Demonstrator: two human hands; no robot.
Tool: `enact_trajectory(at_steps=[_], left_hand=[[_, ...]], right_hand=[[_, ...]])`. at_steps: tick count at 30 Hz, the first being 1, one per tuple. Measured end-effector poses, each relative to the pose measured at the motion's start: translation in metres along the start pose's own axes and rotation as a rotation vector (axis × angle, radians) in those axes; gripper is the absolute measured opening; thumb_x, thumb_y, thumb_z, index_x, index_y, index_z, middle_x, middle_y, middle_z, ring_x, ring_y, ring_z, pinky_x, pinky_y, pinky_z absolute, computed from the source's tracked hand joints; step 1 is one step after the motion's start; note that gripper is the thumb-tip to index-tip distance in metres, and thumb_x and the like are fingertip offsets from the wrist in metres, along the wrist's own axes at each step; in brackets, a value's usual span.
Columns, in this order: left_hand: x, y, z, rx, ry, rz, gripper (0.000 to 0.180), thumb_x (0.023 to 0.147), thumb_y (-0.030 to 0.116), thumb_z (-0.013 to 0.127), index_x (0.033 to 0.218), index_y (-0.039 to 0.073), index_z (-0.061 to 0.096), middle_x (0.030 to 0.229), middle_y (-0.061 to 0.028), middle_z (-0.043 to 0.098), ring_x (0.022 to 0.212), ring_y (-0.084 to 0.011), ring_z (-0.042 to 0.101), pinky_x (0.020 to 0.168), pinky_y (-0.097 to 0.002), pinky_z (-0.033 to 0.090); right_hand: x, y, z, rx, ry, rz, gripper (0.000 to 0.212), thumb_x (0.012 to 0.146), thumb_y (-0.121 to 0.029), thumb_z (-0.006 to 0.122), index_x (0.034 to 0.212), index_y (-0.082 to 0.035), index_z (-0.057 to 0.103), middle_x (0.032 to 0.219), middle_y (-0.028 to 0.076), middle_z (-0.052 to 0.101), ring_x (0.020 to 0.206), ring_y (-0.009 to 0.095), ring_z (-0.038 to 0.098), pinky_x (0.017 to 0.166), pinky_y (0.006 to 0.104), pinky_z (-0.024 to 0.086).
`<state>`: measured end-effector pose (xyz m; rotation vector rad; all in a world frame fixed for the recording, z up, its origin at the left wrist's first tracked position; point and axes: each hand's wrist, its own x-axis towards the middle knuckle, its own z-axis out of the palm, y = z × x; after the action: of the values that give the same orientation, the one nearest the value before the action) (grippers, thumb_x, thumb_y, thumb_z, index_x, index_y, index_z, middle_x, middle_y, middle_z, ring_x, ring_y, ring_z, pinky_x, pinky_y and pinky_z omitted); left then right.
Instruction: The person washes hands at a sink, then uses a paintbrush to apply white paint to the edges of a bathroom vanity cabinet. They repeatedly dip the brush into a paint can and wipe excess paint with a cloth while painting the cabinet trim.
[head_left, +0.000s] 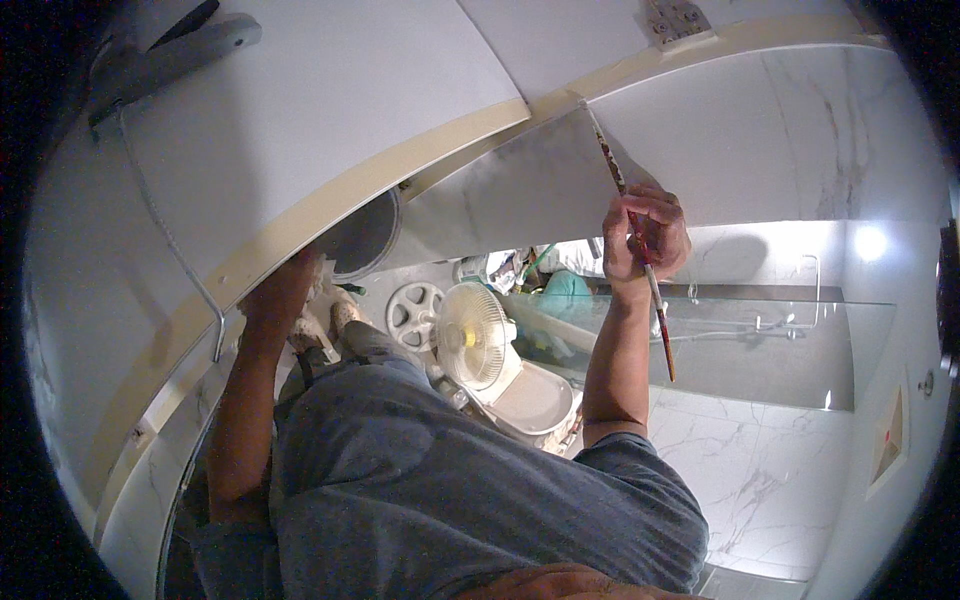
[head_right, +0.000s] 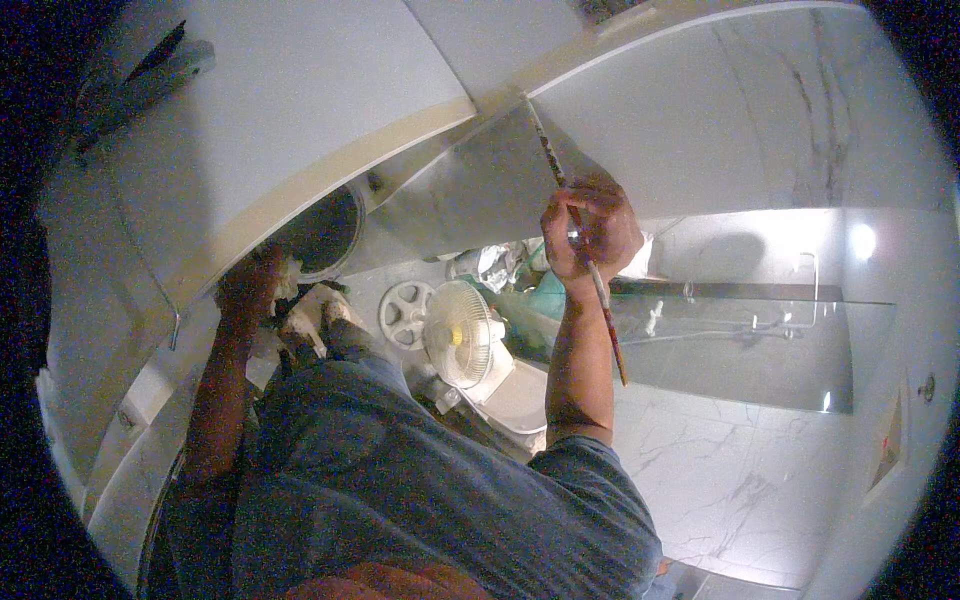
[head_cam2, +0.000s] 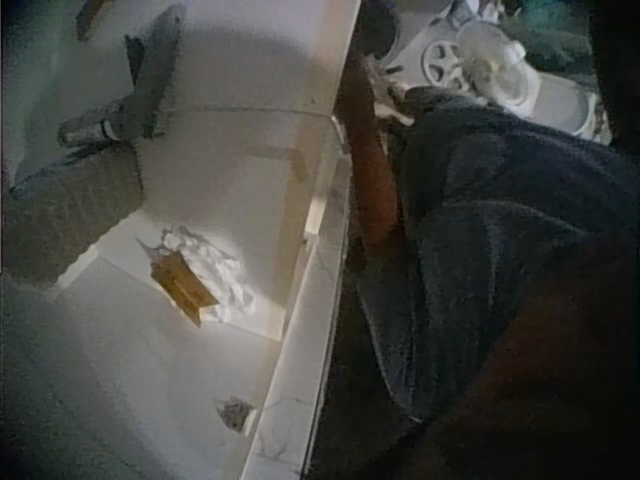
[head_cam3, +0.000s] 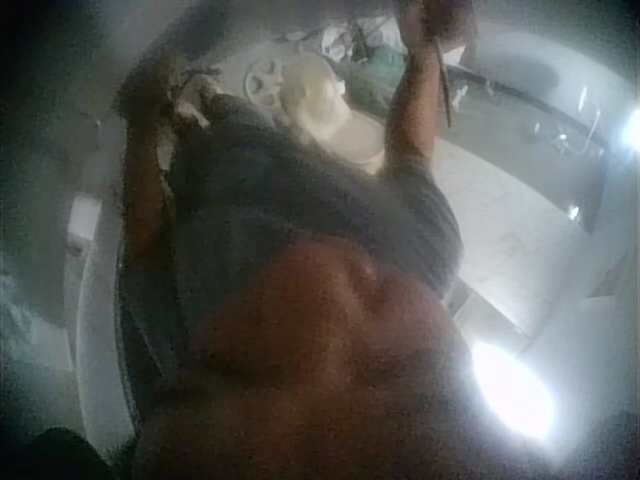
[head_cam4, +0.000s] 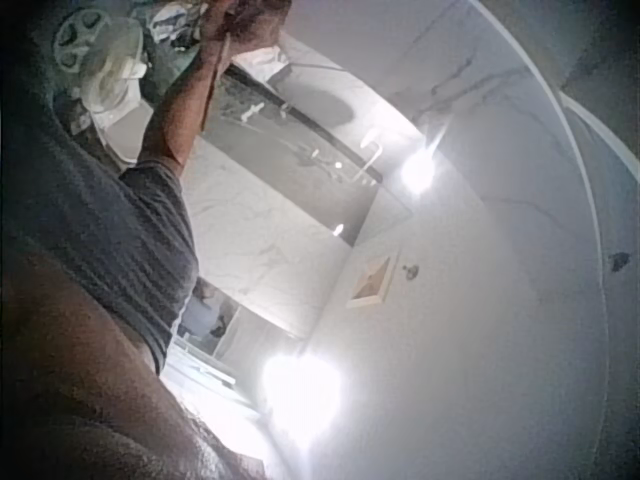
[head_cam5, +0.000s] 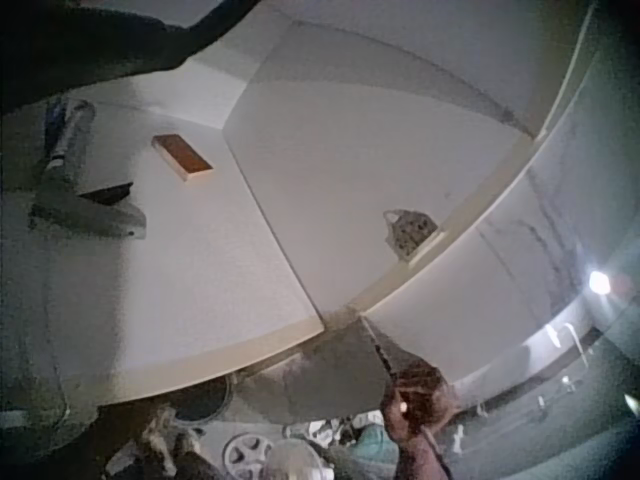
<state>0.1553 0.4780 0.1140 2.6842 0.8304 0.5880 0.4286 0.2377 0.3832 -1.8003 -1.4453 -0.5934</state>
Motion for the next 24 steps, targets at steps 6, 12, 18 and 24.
enact_trajectory(at_steps=[6, 12, 18, 24], left_hand=[[0.004, 0.003, -0.009, -0.232, -0.209, -0.237, 0.065, 0.098, 0.065, 0.041, 0.111, 0.007, 0.068, 0.102, -0.0212, 0.070, 0.093, -0.0424, 0.066, 0.083, -0.0526, 0.051], [0.003, -0.004, -0.003, -0.238, -0.198, -0.172, 0.052, 0.093, 0.056, 0.050, 0.112, 0.011, 0.068, 0.089, -0.0151, 0.071, 0.081, -0.0345, 0.069, 0.073, -0.0475, 0.053], [0.005, 0.005, -0.012, -0.185, -0.055, -0.117, 0.040, 0.094, 0.046, 0.059, 0.111, 0.011, 0.069, 0.088, -0.0127, 0.071, 0.077, -0.0333, 0.070, 0.067, -0.0450, 0.054], [0.009, 0.008, -0.014, -0.192, -0.055, -0.153, 0.031, 0.095, 0.040, 0.065, 0.101, 0.010, 0.072, 0.080, -0.0118, 0.071, 0.066, -0.0337, 0.068, 0.058, -0.0433, 0.054]], right_hand=[[-0.003, 0.002, 0.002, 0.135, 0.098, 0.033, 0.018, 0.088, -0.004, 0.074, 0.098, -0.001, 0.059, 0.102, 0.016, 0.065, 0.087, 0.018, 0.066, 0.074, 0.0258, 0.053], [-0.003, 0.003, 0.001, 0.167, 0.103, 0.048, 0.017, 0.089, -0.002, 0.073, 0.097, -0.001, 0.058, 0.102, 0.015, 0.065, 0.089, 0.018, 0.065, 0.076, 0.0256, 0.053], [-0.001, 0.003, 0.001, 0.054, 0.078, 0.021, 0.017, 0.090, -0.003, 0.072, 0.099, -0.001, 0.058, 0.101, 0.014, 0.064, 0.086, 0.015, 0.064, 0.076, 0.0254, 0.052], [-0.001, 0.006, 0.003, 0.185, 0.188, 0.018, 0.016, 0.090, 0.000, 0.071, 0.098, 0.000, 0.057, 0.098, 0.011, 0.064, 0.084, 0.013, 0.062, 0.074, 0.0241, 0.051]])
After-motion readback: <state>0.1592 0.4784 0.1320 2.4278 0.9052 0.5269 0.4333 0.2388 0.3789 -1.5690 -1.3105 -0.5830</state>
